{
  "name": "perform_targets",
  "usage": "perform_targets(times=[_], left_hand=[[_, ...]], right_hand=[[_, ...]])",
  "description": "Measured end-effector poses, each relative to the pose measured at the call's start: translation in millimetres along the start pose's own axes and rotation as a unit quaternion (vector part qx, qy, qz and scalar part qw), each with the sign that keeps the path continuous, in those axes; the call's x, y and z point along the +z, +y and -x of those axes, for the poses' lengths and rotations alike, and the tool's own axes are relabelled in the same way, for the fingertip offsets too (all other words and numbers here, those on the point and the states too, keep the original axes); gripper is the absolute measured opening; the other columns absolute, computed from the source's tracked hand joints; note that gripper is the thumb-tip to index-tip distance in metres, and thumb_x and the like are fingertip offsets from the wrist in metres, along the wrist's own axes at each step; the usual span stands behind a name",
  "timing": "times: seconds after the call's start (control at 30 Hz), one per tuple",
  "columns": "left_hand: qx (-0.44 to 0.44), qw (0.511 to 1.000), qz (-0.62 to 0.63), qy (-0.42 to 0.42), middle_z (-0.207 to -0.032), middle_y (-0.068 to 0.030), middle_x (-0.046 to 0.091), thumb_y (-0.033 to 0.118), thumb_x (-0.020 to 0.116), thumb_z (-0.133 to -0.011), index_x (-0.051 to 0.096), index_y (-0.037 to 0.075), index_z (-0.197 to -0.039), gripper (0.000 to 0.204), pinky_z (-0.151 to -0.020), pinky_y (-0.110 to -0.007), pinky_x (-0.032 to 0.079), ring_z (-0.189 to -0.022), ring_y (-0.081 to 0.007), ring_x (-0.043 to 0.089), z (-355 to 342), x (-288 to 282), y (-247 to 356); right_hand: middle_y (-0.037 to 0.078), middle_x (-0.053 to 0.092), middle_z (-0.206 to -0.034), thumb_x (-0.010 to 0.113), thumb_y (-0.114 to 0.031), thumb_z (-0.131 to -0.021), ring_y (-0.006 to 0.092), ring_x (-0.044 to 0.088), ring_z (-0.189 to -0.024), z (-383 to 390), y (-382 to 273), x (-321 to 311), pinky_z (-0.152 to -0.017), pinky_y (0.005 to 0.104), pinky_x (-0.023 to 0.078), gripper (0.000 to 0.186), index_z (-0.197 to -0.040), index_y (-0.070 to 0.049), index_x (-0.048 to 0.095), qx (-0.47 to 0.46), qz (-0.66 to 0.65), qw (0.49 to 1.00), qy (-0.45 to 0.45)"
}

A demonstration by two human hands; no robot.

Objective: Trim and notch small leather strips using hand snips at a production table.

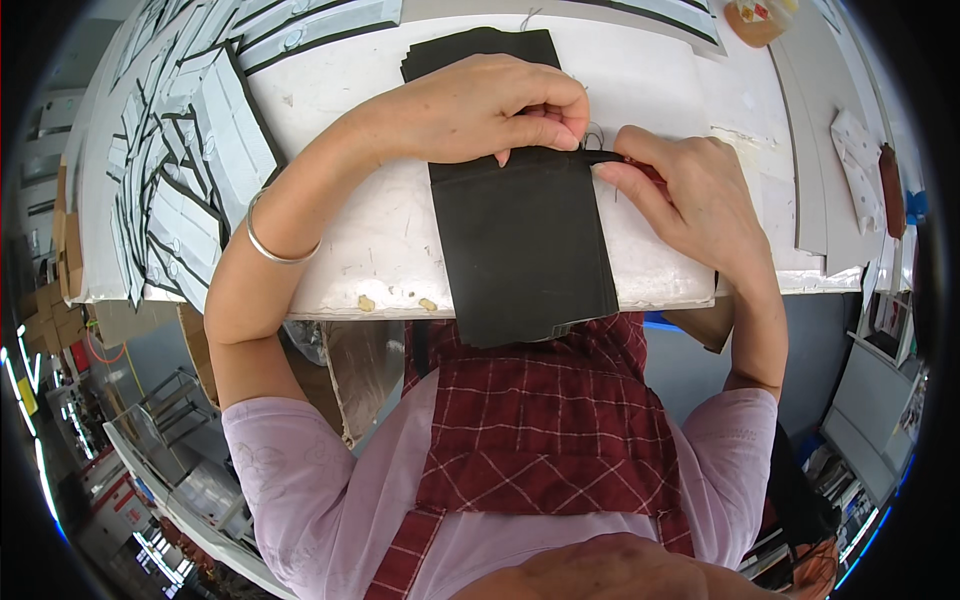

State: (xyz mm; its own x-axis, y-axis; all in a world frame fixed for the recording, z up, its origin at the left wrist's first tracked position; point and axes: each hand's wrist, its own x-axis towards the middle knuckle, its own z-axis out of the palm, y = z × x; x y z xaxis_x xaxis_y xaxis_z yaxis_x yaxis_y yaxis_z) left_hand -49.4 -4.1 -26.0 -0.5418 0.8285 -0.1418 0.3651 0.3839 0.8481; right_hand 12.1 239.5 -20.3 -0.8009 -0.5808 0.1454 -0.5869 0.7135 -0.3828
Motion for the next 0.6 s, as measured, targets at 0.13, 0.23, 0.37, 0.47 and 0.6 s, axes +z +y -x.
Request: perform_targets(times=[0.13,0.23,0.37,0.47,0.6], left_hand=[[-0.004,1.000,0.002,0.002,-0.086,-0.0015,0.058,0.022,0.058,-0.101,0.058,0.005,-0.094,0.018,-0.057,-0.026,0.048,-0.073,-0.0113,0.054,0.1,1.5,-1.3],[0.006,1.000,0.006,0.006,-0.085,-0.0011,0.057,0.023,0.058,-0.101,0.058,0.006,-0.094,0.019,-0.057,-0.026,0.048,-0.073,-0.0115,0.054,0.0,1.8,-1.5],[0.009,1.000,0.012,0.012,-0.085,-0.0005,0.056,0.024,0.058,-0.101,0.058,0.006,-0.095,0.019,-0.057,-0.026,0.048,-0.074,-0.0110,0.053,0.8,2.5,-1.9],[0.007,0.999,0.030,0.018,-0.086,0.0003,0.057,0.025,0.058,-0.102,0.058,0.007,-0.096,0.019,-0.057,-0.025,0.048,-0.074,-0.0100,0.053,1.3,3.5,-3.2],[0.003,1.000,0.029,0.013,-0.087,0.0013,0.057,0.026,0.058,-0.102,0.059,0.007,-0.099,0.019,-0.059,-0.024,0.048,-0.076,-0.0085,0.052,1.4,3.0,-4.7]], right_hand=[[0.011,0.054,-0.053,0.065,-0.036,-0.095,0.0322,0.057,-0.050,-0.4,-1.2,1.7,-0.050,0.0384,0.043,0.035,-0.077,-0.007,0.063,-0.007,0.000,1.000,0.001],[0.011,0.054,-0.053,0.065,-0.037,-0.096,0.0315,0.057,-0.050,0.6,-0.5,3.5,-0.050,0.0379,0.044,0.035,-0.076,-0.007,0.063,-0.005,0.003,1.000,0.003],[0.011,0.054,-0.053,0.065,-0.038,-0.096,0.0312,0.057,-0.050,0.4,0.8,4.9,-0.050,0.0376,0.044,0.036,-0.076,-0.008,0.064,-0.008,0.000,1.000,0.008],[0.011,0.054,-0.053,0.065,-0.038,-0.096,0.0314,0.057,-0.050,0.8,2.7,6.3,-0.050,0.0378,0.043,0.036,-0.076,-0.008,0.064,-0.005,-0.010,1.000,0.016],[0.011,0.054,-0.053,0.065,-0.037,-0.096,0.0315,0.057,-0.050,1.5,1.1,5.5,-0.050,0.0382,0.043,0.035,-0.076,-0.008,0.064,0.003,-0.012,1.000,0.014]])
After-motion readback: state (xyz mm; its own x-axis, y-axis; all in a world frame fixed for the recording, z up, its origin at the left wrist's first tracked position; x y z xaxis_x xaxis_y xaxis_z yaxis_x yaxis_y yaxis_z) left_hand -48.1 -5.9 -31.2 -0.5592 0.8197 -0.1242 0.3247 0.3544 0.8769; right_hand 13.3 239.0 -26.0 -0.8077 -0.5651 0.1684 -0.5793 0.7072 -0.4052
